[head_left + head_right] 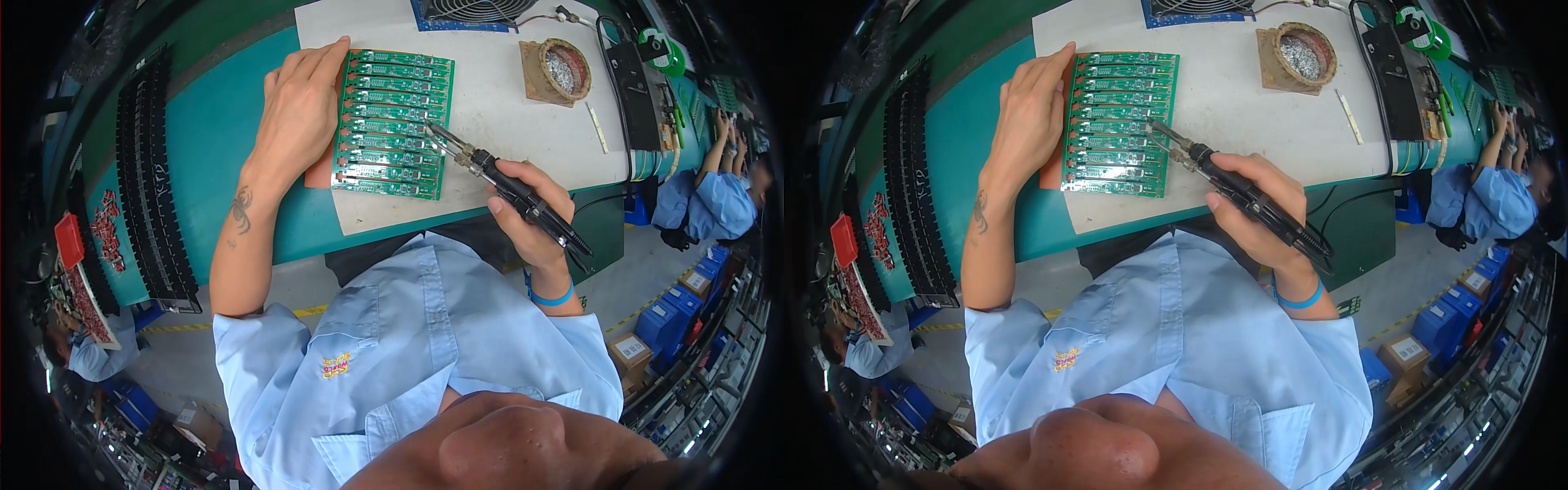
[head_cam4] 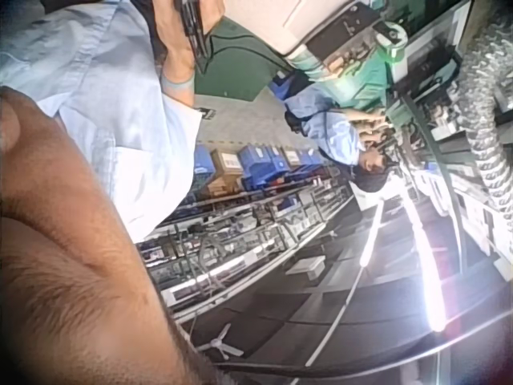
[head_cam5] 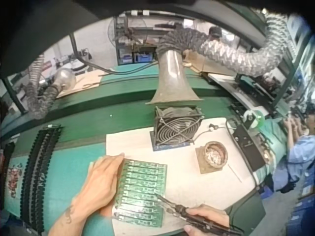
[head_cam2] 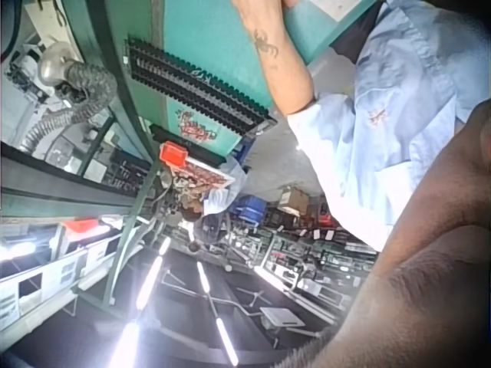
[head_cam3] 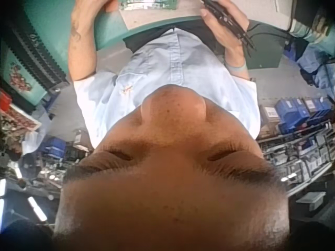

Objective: The person solders electronic components onto circuit board panels using a soldering iron, positions a new circuit board panel onto a fixture using a metal plate, solders the components across the board, and holds up the board panel with both hands.

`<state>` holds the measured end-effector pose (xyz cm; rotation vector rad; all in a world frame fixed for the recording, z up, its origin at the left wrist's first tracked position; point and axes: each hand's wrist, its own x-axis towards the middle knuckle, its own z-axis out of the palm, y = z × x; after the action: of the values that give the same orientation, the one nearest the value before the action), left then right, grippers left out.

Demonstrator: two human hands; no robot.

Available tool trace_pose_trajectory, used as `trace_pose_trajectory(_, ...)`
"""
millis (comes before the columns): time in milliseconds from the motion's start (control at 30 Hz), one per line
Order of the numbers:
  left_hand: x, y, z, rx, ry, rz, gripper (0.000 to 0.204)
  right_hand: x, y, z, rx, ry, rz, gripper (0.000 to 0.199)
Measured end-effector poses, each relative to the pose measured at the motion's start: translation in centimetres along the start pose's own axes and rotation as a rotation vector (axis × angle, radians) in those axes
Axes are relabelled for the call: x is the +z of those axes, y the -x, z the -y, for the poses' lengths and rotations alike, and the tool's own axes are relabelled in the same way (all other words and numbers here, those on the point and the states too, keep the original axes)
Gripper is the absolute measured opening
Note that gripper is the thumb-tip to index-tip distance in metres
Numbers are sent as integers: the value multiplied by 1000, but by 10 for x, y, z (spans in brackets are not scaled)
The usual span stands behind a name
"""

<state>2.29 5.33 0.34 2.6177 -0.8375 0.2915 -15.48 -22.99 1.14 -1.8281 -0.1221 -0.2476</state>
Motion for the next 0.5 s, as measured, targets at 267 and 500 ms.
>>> trace_pose_trajectory(267, -1, 0, -1, -9, -9, 7, 46, 1, 1, 4, 31, -6, 0, 47)
trace_pose_trajectory(500, -1, 0, -1, -4, -3, 5, 47, 2, 0, 4, 6, 10, 2, 47)
